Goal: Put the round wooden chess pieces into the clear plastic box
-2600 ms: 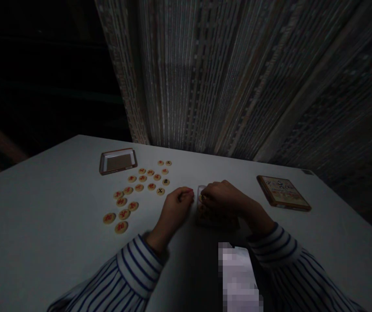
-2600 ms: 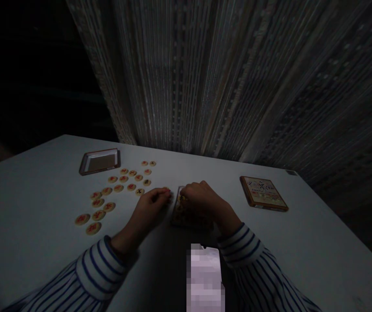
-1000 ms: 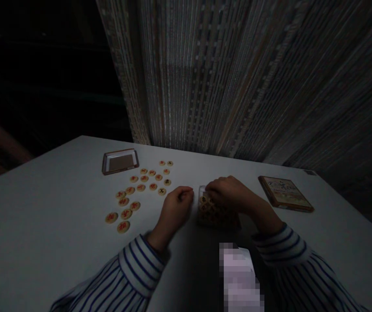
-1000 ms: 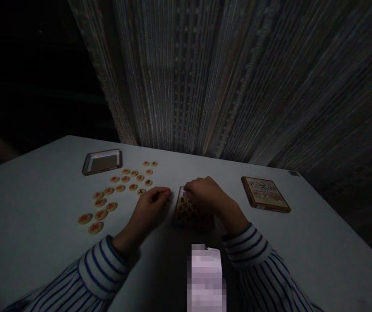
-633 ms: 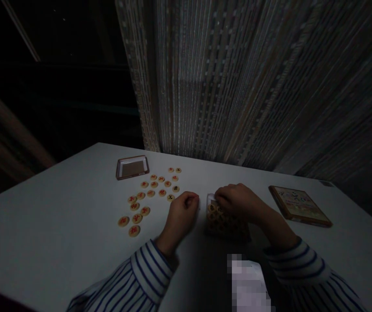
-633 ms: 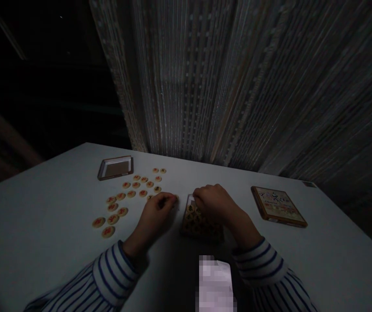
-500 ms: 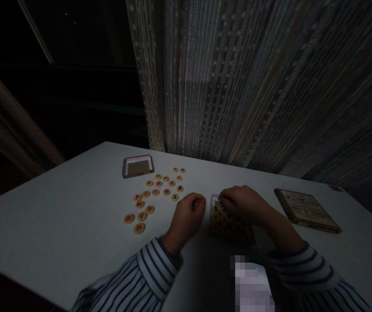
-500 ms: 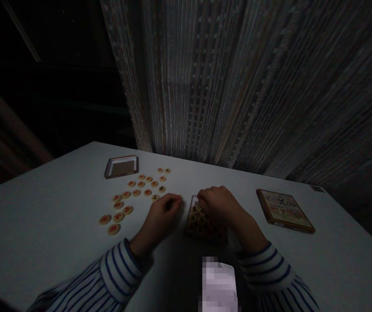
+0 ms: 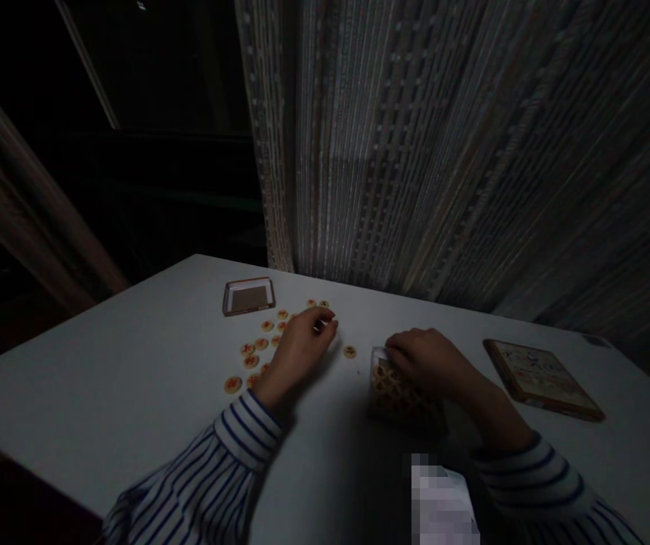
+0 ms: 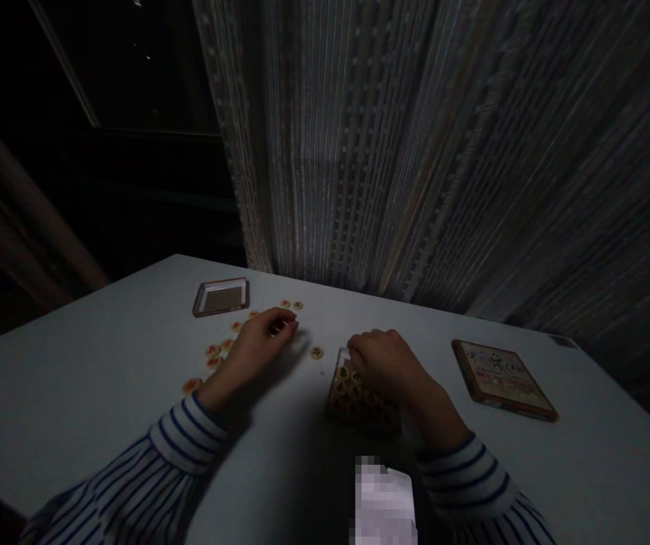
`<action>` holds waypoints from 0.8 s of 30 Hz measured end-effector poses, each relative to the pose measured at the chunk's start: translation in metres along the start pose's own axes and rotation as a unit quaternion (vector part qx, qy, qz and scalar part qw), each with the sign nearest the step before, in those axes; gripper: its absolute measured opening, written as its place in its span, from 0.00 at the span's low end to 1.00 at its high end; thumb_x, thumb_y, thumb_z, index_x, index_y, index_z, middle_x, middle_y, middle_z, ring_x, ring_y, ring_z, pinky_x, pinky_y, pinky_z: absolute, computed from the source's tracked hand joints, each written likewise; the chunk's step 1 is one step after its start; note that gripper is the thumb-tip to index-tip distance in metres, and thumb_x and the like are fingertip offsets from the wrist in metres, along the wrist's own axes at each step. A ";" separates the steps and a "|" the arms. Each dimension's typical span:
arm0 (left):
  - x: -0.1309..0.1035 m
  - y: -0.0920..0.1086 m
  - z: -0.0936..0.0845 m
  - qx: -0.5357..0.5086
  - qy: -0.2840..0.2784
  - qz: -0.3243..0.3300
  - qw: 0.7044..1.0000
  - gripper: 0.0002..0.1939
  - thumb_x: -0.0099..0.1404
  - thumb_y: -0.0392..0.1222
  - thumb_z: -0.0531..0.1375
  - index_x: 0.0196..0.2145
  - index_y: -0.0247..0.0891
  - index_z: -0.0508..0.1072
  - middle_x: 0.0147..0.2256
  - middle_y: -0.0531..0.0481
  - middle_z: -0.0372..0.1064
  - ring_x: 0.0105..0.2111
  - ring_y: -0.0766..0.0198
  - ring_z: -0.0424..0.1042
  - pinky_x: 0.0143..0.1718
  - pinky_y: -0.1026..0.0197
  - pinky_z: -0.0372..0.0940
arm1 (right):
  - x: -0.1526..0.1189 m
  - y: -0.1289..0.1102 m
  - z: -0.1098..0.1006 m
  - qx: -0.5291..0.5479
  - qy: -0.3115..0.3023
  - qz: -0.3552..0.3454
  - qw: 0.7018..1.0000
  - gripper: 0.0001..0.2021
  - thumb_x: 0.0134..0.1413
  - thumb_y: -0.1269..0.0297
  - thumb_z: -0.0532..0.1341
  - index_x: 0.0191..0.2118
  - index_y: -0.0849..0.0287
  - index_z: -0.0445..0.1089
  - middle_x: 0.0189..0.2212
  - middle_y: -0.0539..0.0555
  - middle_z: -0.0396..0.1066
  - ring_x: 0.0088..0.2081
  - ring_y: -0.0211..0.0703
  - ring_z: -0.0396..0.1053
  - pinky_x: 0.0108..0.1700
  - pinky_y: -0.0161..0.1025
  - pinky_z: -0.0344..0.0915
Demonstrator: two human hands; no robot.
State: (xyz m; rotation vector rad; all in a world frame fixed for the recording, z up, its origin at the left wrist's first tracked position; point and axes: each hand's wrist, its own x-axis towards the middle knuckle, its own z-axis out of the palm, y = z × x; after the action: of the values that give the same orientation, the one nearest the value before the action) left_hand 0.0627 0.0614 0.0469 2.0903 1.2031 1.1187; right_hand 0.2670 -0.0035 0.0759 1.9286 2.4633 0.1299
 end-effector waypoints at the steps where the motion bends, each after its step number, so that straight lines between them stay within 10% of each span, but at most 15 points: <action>1: 0.003 -0.003 -0.004 0.012 0.008 0.002 1.000 0.10 0.59 0.41 0.55 0.35 0.35 0.71 0.32 0.48 0.72 0.30 0.64 0.70 0.35 0.61 0.65 | 0.000 0.000 0.000 -0.001 0.000 -0.001 1.000 0.14 0.56 0.66 0.48 0.36 0.58 0.72 0.33 0.55 0.74 0.36 0.43 0.69 0.38 0.37 0.57; 17: -0.006 -0.040 -0.023 0.253 0.072 0.027 0.964 0.13 0.64 0.39 0.49 0.42 0.34 0.69 0.40 0.42 0.71 0.40 0.55 0.68 0.42 0.54 0.61 | 0.002 0.001 0.006 0.100 0.146 0.040 0.983 0.15 0.55 0.62 0.51 0.43 0.59 0.70 0.37 0.56 0.73 0.39 0.44 0.69 0.42 0.41 0.62; 24: -0.010 -0.041 -0.017 0.259 0.046 0.033 0.964 0.13 0.64 0.38 0.49 0.42 0.34 0.69 0.39 0.43 0.70 0.41 0.56 0.67 0.43 0.55 0.60 | 0.023 -0.005 -0.006 0.091 0.078 -0.001 0.993 0.15 0.55 0.63 0.51 0.41 0.61 0.71 0.38 0.56 0.73 0.39 0.45 0.69 0.43 0.40 0.62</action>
State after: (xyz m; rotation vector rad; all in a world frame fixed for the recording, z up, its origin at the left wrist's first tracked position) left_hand 0.0260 0.0738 0.0227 2.4947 1.6215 1.0151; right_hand 0.2563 0.0171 0.0827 2.0587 2.6632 0.0617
